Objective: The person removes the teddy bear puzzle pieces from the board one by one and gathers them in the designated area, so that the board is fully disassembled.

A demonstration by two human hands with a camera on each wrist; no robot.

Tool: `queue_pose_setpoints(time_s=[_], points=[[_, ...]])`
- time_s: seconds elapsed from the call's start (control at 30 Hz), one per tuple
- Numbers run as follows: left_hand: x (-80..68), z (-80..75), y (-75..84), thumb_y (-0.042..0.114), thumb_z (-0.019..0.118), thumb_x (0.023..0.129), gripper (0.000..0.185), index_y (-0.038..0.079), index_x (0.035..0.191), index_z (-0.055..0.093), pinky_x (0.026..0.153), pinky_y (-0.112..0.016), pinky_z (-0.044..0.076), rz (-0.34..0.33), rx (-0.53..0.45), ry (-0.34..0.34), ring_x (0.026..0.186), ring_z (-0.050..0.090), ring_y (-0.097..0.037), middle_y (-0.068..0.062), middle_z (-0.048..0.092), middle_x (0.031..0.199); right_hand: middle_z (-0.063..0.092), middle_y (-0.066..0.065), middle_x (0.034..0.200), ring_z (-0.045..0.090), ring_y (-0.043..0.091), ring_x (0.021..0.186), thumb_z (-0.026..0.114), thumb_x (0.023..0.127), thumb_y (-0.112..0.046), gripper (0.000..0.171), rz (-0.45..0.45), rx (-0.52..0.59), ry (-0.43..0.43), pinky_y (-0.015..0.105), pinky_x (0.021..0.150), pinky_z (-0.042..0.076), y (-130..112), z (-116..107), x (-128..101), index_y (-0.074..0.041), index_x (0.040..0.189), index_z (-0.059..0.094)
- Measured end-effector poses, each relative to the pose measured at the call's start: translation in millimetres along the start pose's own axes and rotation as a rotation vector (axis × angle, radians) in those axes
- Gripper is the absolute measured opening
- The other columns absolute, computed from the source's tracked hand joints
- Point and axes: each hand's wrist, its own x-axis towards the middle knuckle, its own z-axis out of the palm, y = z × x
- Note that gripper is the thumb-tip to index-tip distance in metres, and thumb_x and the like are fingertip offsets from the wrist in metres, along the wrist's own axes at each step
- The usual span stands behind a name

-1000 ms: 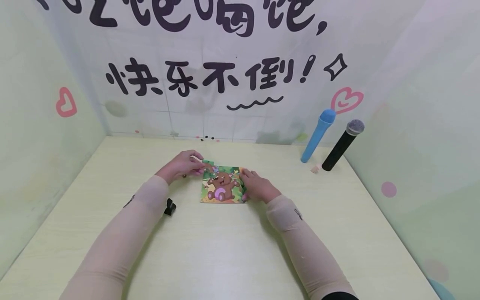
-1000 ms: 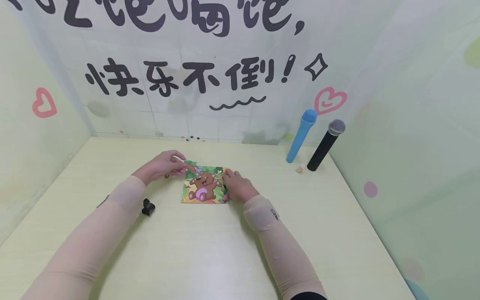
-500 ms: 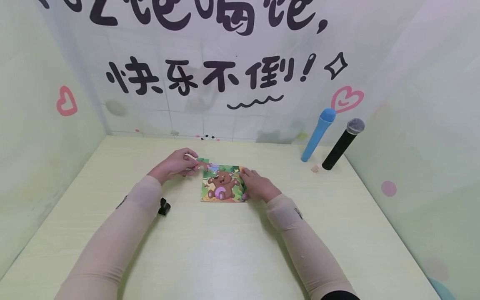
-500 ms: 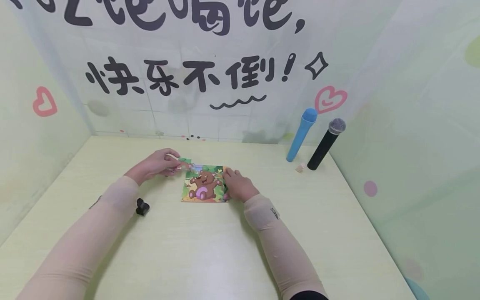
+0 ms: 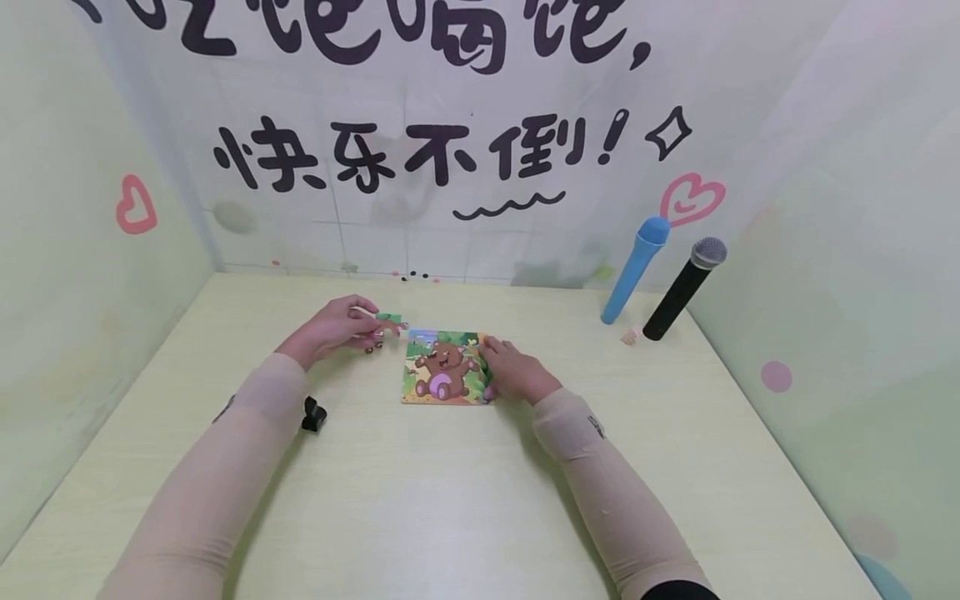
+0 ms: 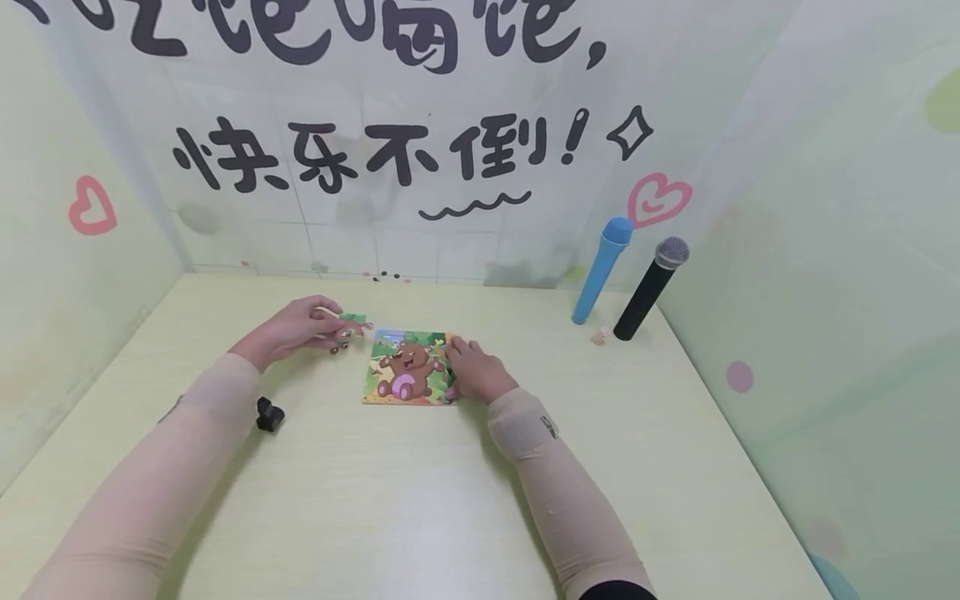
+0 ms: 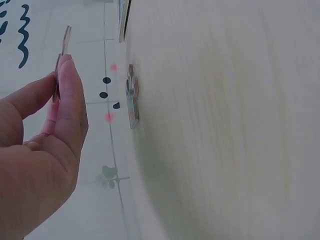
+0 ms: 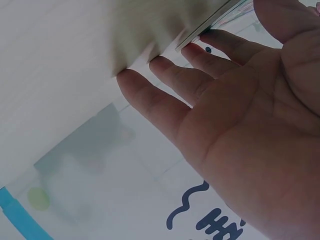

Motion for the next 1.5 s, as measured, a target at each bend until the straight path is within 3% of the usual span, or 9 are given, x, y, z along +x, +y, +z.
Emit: queue_pose_setpoints(time_s=[0.5,0.8,1.07,1.5], points=[[-13.3,-33.2,-9.6,0.008,0.059,0.103,0.046,-0.003,0.143,0.038,0.083,-0.032,0.059,-0.027,0.025,0.032,0.102,0.067,-0.023,-0.015,0.058,0.119,0.011,0.015,0.169,0.018,0.04,0.152,0.07,0.094,-0.035,0.087,0.01,-0.013,-0.014,0.054,0.113,0.038,-0.7,-0.2,1.4,-0.003,0.16,0.023],[-16.7,-57.3,-14.8,0.01,0.059,0.104,0.046,-0.001,0.143,0.037,0.09,-0.036,0.058,-0.03,0.041,0.039,0.106,0.066,-0.024,-0.014,0.061,0.121,0.01,0.013,0.169,0.017,0.039,0.152,0.069,0.094,-0.035,0.087,0.019,-0.008,-0.015,0.052,0.114,0.036,-2.7,-1.4,-1.1,-0.004,0.16,0.022],[-21.4,-77.5,-22.4,0.014,0.061,0.103,0.048,0.0,0.143,0.038,0.085,-0.032,0.058,-0.043,0.053,0.068,0.097,0.067,-0.017,-0.003,0.064,0.108,0.01,0.012,0.169,0.016,0.037,0.153,0.068,0.096,-0.032,0.083,0.035,0.003,-0.015,0.052,0.115,0.035,-4.1,-0.7,-0.6,-0.005,0.16,0.023],[-33.3,-92.4,-31.0,0.007,0.057,0.104,0.044,-0.006,0.14,0.036,0.072,-0.027,0.058,-0.076,0.117,0.091,0.083,0.068,-0.012,-0.006,0.064,0.104,0.011,0.012,0.169,0.017,0.037,0.153,0.068,0.096,-0.032,0.083,0.031,-0.013,-0.002,0.052,0.115,0.036,-2.5,2.3,2.7,-0.004,0.16,0.023]])
